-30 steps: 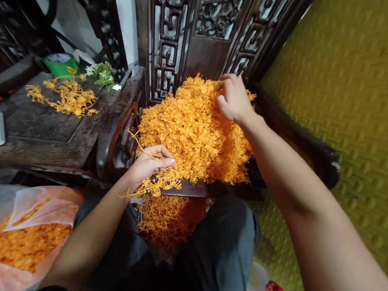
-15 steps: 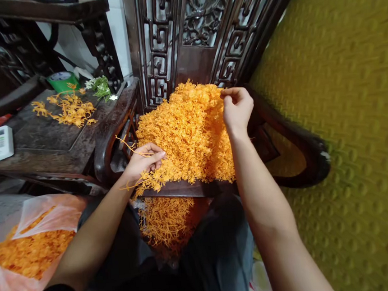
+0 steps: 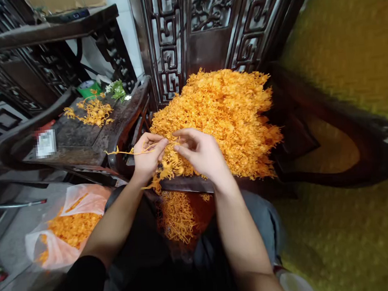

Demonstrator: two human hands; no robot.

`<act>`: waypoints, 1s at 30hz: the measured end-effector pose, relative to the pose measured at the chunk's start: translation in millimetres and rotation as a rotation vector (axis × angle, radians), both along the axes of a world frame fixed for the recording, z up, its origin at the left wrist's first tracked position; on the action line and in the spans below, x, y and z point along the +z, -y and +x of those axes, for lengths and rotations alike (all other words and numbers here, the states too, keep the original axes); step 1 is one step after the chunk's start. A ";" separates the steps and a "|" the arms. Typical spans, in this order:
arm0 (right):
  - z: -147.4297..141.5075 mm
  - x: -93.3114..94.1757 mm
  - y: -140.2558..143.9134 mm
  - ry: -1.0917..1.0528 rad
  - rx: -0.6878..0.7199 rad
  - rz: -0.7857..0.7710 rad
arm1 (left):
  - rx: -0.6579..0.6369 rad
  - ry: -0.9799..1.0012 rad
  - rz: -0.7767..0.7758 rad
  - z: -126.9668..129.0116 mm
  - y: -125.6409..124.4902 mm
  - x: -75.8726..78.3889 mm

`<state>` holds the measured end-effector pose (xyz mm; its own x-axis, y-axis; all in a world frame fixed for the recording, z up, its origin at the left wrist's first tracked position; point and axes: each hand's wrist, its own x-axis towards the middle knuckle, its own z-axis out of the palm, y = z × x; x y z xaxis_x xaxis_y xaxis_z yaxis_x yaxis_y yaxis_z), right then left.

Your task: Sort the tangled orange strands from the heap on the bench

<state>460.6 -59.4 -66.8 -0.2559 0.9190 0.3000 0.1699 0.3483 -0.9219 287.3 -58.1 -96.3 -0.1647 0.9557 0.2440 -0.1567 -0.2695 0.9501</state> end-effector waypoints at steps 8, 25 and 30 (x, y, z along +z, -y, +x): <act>22.8 -3.9 -1.5 -0.148 -0.111 0.033 | -0.376 -0.333 -0.186 -16.2 9.7 14.5; -13.5 14.7 58.8 0.470 0.201 0.795 | -0.312 -0.107 -0.277 -8.6 5.4 10.2; -58.0 -13.7 60.6 0.701 0.198 0.838 | -0.219 -0.212 -0.373 -11.3 10.9 9.5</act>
<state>402.6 -120.0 -80.5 -0.7320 0.4174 0.5385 0.4339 0.8949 -0.1039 275.9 -68.9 -86.9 0.0665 0.9910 -0.1159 0.0360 0.1137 0.9929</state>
